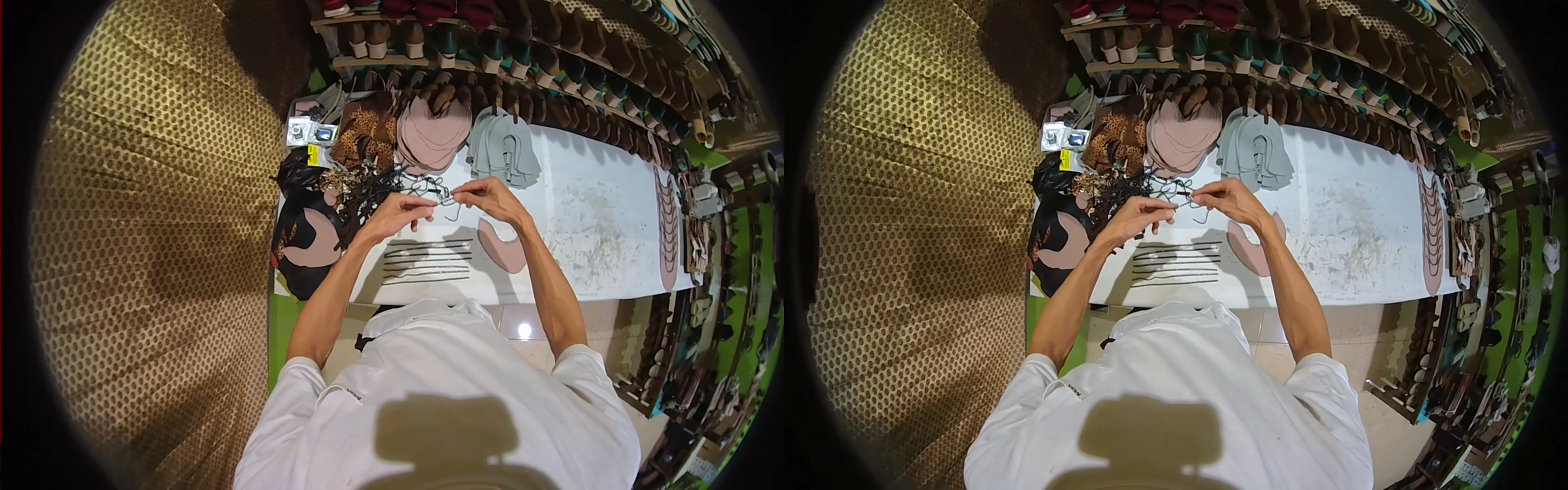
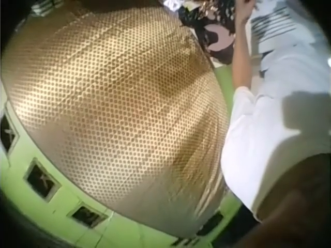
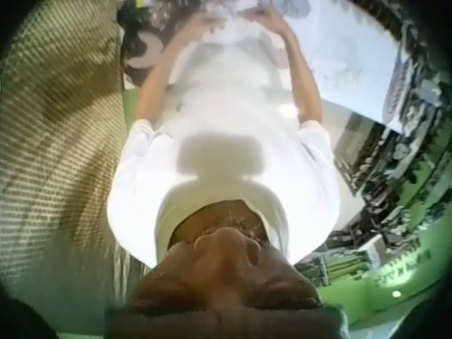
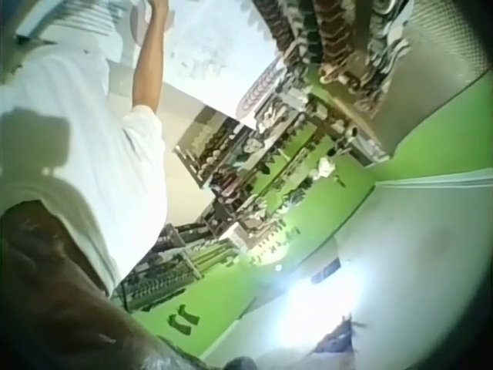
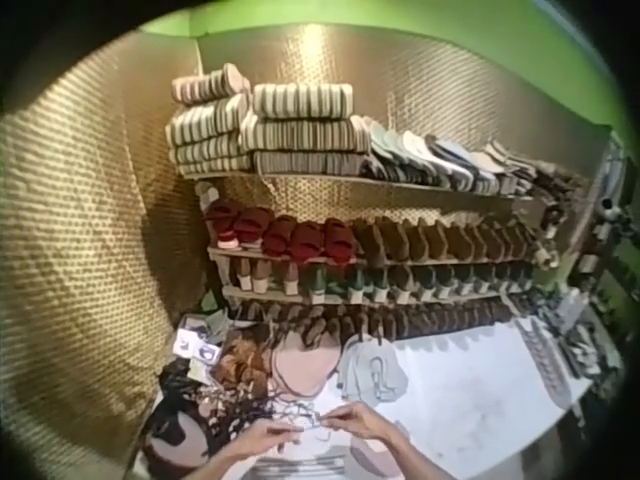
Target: Manually assembling and aligning leather shoe components on an industrial workbench.
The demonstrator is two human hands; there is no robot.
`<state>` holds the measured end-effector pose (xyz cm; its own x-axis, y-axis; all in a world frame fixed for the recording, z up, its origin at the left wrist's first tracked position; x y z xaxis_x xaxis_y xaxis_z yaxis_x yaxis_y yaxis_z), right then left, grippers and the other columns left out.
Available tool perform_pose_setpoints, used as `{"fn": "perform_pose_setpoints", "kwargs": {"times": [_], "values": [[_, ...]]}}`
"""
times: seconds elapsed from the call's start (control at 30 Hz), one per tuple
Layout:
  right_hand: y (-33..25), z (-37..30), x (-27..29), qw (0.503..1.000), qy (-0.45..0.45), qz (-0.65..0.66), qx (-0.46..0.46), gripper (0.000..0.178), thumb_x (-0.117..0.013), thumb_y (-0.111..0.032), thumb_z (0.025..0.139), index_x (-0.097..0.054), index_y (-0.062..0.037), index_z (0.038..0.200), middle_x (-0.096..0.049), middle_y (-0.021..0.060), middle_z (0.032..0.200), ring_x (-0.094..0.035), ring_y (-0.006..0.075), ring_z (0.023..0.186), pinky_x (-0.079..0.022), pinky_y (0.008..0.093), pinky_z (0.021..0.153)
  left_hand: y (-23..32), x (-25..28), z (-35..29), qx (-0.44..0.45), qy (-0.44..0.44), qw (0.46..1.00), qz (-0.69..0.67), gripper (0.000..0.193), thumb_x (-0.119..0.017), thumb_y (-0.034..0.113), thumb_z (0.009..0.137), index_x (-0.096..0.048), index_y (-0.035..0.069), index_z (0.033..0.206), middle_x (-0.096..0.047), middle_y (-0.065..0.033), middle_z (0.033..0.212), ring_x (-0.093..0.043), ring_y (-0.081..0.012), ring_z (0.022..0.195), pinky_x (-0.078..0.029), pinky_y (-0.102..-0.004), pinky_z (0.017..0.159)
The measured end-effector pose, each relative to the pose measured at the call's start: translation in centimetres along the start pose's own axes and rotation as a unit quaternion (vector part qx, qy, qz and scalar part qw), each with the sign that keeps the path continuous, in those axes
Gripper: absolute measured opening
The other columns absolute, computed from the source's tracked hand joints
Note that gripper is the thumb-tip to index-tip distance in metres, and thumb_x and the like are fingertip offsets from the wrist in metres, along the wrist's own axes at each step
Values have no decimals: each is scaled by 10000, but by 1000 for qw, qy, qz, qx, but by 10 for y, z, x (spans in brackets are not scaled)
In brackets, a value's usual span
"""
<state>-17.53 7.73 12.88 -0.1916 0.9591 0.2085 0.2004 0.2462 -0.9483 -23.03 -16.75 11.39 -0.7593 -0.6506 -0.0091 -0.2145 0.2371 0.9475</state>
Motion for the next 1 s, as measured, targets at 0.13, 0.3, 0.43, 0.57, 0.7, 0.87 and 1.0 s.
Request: {"fn": "perform_pose_setpoints", "kwargs": {"times": [0.13, 0.3, 0.43, 0.57, 0.7, 0.87, 1.0], "values": [[32, -14, -1, 999, -14, -31, -21, 306, -784, -279, 949, -804, -8, 1089, -674, -1, 805, -505, 93, 722, -405, 254, 635, -41, 8, -13, 12, 7, 1000, 15, 340, -725, 205, 990, -737, -8, 1255, -771, -81, 992, -641, -108, 762, -531, -262, 686], [91, -26, -13, 998, 1, -3, -62, 271, -778, -233, 940, -805, 3, 1070, -759, 43, 874, -632, 125, 851, -516, 300, 804, -94, 16, -23, 25, 25, 998, 51, 308, -718, 128, 988, -724, -43, 1244, -777, -116, 1023, -710, -146, 919, -571, -286, 797], [124, -30, -22, 997, 31, -26, -67, 287, -768, -248, 940, -799, 14, 1053, -777, 79, 895, -664, 143, 827, -533, 319, 790, -125, 26, -26, 20, 38, 992, 116, 310, -765, 126, 929, -745, -51, 1183, -778, -119, 965, -704, -124, 819, -576, -282, 760], [130, -32, -30, 997, 28, -36, -65, 295, -763, -249, 945, -794, 17, 1069, -781, 89, 914, -678, 145, 830, -542, 311, 791, -127, 21, -25, 67, 86, 993, 52, 355, -787, 179, 904, -750, -45, 1177, -782, -126, 988, -711, -149, 880, -573, -307, 823], [89, -31, -31, 997, 0, -61, -52, 308, -763, -253, 951, -788, 24, 1085, -783, 91, 942, -689, 146, 857, -542, 296, 819, -91, -8, -12, -43, 103, 971, 213, 479, -814, 285, 890, -724, 9, 1270, -735, -112, 1255, -664, -196, 1119, -517, -338, 994], [21, -22, -35, 999, -18, -21, -36, 224, -808, -186, 899, -806, 16, 998, -770, 99, 878, -680, 160, 836, -557, 331, 812, -52, -49, 10, -27, -64, 997, 33, 519, -819, 285, 906, -691, 17, 1332, -717, -102, 1260, -650, -188, 1132, -500, -341, 1014], [16, -22, -20, 1000, -1, -4, -13, 227, -821, -213, 897, -817, -12, 1002, -771, 98, 877, -679, 150, 833, -558, 317, 814, -60, -40, -2, 44, -56, 997, -22, 496, -786, 269, 958, -666, 17, 1369, -713, -87, 1270, -646, -138, 1127, -507, -291, 988]]}}
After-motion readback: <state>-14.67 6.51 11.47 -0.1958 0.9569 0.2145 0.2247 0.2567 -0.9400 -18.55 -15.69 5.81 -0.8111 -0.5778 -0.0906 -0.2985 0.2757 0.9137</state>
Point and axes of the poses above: each hand's wrist, its own z-axis towards the middle knuckle, its own x-axis out of the back of the hand, y = z × x, the point moved 3 cm from there along z, towards the middle knuckle
